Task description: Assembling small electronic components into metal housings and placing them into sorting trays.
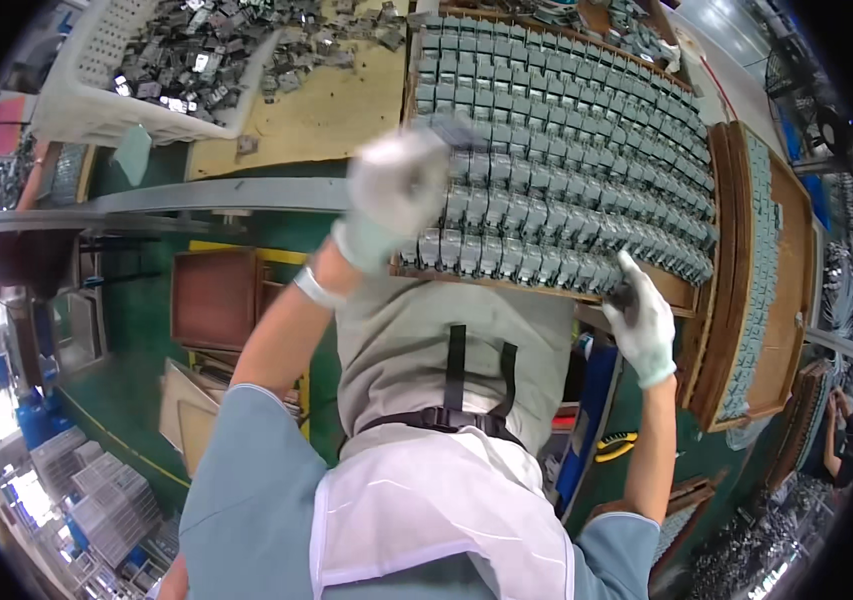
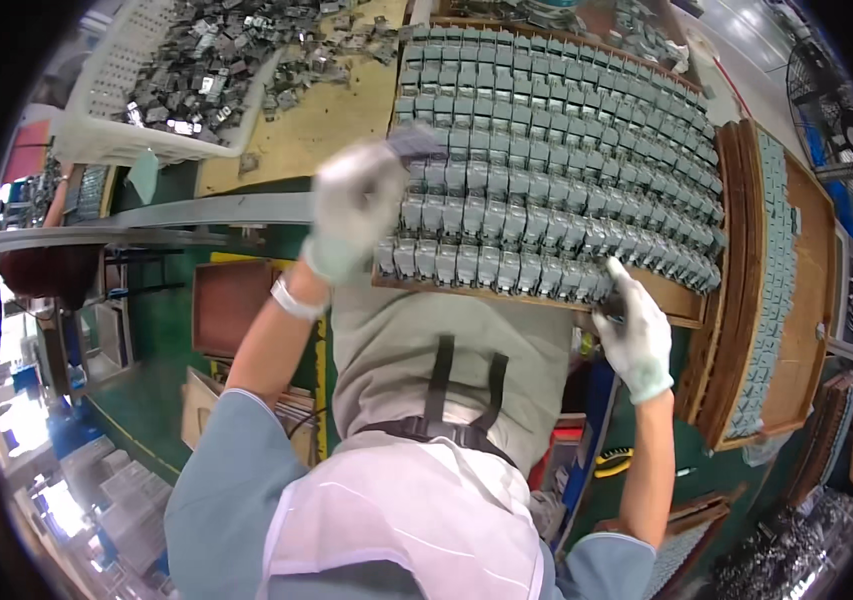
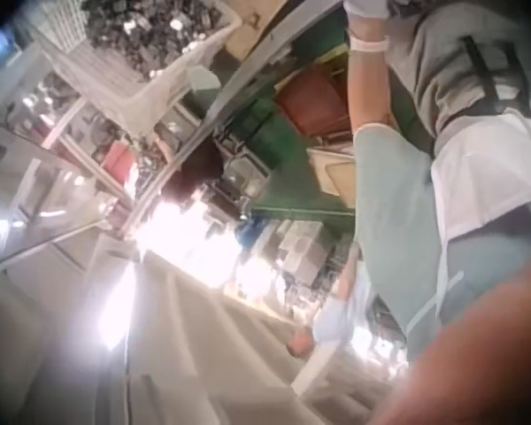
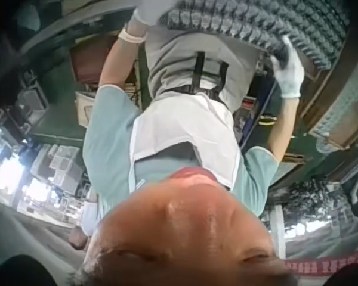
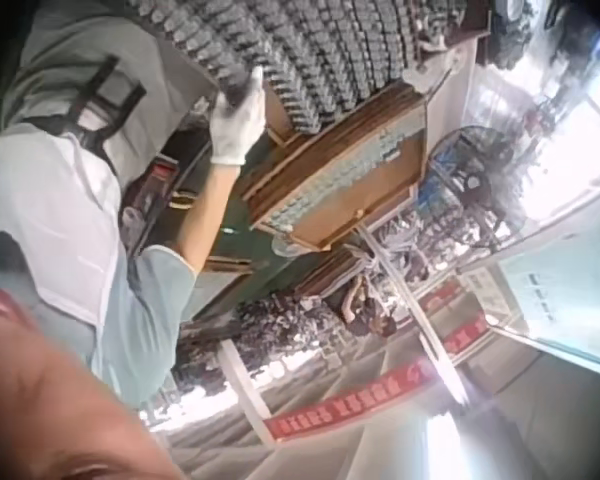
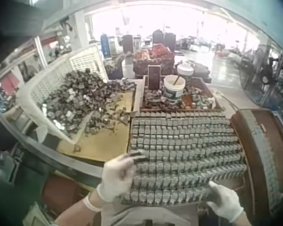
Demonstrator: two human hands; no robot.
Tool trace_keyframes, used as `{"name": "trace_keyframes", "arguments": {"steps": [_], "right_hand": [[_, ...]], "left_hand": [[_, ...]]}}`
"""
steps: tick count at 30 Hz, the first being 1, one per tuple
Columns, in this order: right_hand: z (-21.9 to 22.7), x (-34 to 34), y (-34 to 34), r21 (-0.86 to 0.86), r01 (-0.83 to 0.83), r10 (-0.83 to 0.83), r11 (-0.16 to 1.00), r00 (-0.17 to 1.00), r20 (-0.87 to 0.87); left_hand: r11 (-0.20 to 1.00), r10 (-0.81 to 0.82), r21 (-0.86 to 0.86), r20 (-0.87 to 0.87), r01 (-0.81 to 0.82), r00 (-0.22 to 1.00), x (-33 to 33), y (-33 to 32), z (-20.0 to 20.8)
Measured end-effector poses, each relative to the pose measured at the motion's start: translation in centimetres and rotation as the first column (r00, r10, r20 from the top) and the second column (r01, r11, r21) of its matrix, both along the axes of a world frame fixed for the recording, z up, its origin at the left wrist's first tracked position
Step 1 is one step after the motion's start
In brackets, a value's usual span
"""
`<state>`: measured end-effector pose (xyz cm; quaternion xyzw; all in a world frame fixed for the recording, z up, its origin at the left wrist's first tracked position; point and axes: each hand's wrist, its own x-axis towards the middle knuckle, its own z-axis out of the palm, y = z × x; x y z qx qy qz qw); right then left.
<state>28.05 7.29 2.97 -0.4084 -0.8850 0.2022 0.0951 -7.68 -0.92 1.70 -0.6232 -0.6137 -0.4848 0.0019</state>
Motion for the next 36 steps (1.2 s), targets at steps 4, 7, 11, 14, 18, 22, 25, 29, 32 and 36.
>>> {"name": "trace_keyframes", "arguments": {"steps": [4,7,11,14,18,22,25,29,32,36], "right_hand": [[1.4,2.4,-0.3,-0.002,0.097,-0.097,0.995,0.991,-0.088],[2.4,2.9,0.6,0.084,0.058,-0.044,0.995,0.986,-0.161],[5.7,7.3,1.4,0.205,0.175,-0.16,0.963,0.983,-0.089],[7.0,14.2,4.7,0.13,0.459,-0.406,0.879,0.862,-0.303],[6.2,22.7,12.5,-0.008,0.714,-0.665,0.701,0.648,-0.371],[3.6,23.9,18.2,-0.325,0.655,-0.731,0.682,0.601,-0.323],[3.5,23.5,19.5,-0.424,0.646,-0.744,0.635,0.658,-0.112],[2.3,24.5,19.0,-0.322,0.634,-0.711,0.703,0.613,-0.346],[2.2,25.8,20.1,-0.413,0.609,-0.736,0.677,0.564,-0.374],[1.8,28.8,21.4,-0.355,0.629,-0.722,0.692,0.581,-0.376]], "left_hand": [[0.828,0.555,0.084,-0.269,-0.555,0.787,-18.1,3.3,-6.9],[0.596,0.492,-0.434,-0.468,-0.676,0.734,-28.7,3.9,-8.8],[0.644,0.355,-0.253,-0.737,-0.722,0.575,-28.2,3.2,-14.7],[0.796,0.277,-0.207,-0.711,-0.569,0.646,-21.1,2.8,-12.4],[0.917,-0.002,-0.317,-0.612,-0.242,0.791,-16.6,4.0,-10.2],[0.881,0.271,-0.437,0.146,-0.183,0.952,-18.5,1.2,-13.0],[0.886,0.15,-0.457,0.432,0.073,0.889,-17.1,-0.1,-12.5],[0.912,0.215,-0.371,0.073,-0.174,0.974,-11.9,-0.3,-9.6],[0.922,0.269,-0.272,-0.066,-0.276,0.961,-11.8,-0.9,-11.3],[0.918,0.274,-0.327,0.12,-0.223,0.954,-10.2,-1.7,-11.5]]}}
